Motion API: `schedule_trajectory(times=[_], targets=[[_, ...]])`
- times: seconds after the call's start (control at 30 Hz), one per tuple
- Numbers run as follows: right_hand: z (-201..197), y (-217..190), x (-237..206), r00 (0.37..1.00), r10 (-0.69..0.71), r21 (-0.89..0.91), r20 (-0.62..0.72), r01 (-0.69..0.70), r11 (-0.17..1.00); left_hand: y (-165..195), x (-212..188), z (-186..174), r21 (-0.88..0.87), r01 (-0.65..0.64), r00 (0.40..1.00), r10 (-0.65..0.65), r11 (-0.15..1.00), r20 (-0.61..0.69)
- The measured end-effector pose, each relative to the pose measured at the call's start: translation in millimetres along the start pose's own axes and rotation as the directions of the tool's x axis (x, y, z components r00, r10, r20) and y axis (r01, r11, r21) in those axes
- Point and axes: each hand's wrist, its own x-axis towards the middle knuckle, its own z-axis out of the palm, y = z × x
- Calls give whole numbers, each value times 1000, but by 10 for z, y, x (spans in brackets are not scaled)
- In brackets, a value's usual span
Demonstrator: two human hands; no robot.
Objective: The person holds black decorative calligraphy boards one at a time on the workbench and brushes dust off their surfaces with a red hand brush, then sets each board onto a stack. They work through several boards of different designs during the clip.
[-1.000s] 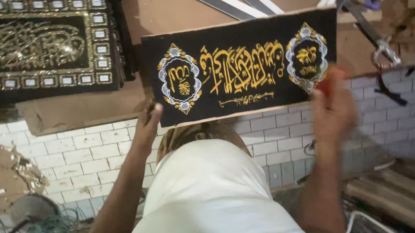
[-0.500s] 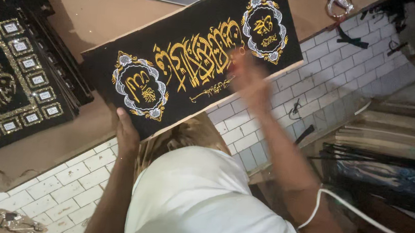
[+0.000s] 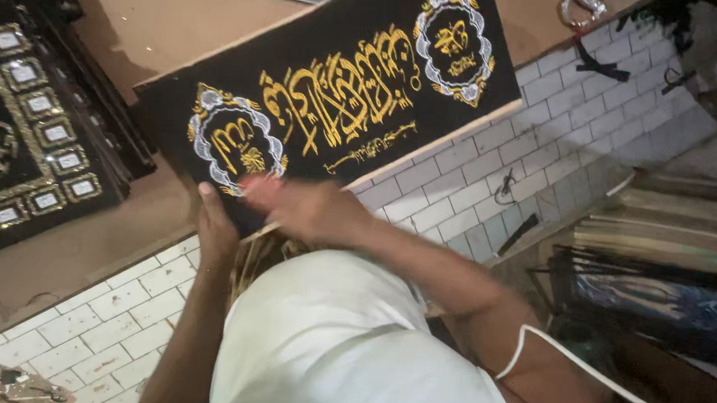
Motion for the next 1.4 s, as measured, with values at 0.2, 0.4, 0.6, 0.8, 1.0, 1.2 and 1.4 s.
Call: schedule_trajectory(times=[0.2, 0.4, 0.6, 0.8, 1.0, 1.2, 1.4], targets=[[-1762, 1447, -212, 636, 329, -351, -698, -704, 617, 72, -44, -9, 177, -13, 996, 29, 984, -86], [-390, 635, 485, 866, 326, -516, -379, -490, 703, 54, 13, -22, 263, -217, 971, 236, 940, -43], [363, 339, 593, 996, -18, -143, -92, 5, 990, 0, 38, -42, 171, -125, 990, 134, 977, -41], [-1668, 2154, 301, 709, 302, -264, -637, -569, 779, 84, 52, -17, 292, -94, 988, 126, 952, -92], [-462, 1235, 1124, 701, 662, -305, -264, -712, 633, 9, 111, -51, 364, -195, 962, 250, 911, -111], [624, 268, 1270, 978, 31, 195, 206, -72, 978, -158, 162, -68, 345, -239, 929, 317, 908, -190], [-518, 844, 1360, 954, 257, 406, 153, -298, 864, -81, -316, 49, 232, -235, 835, 318, 944, -449]])
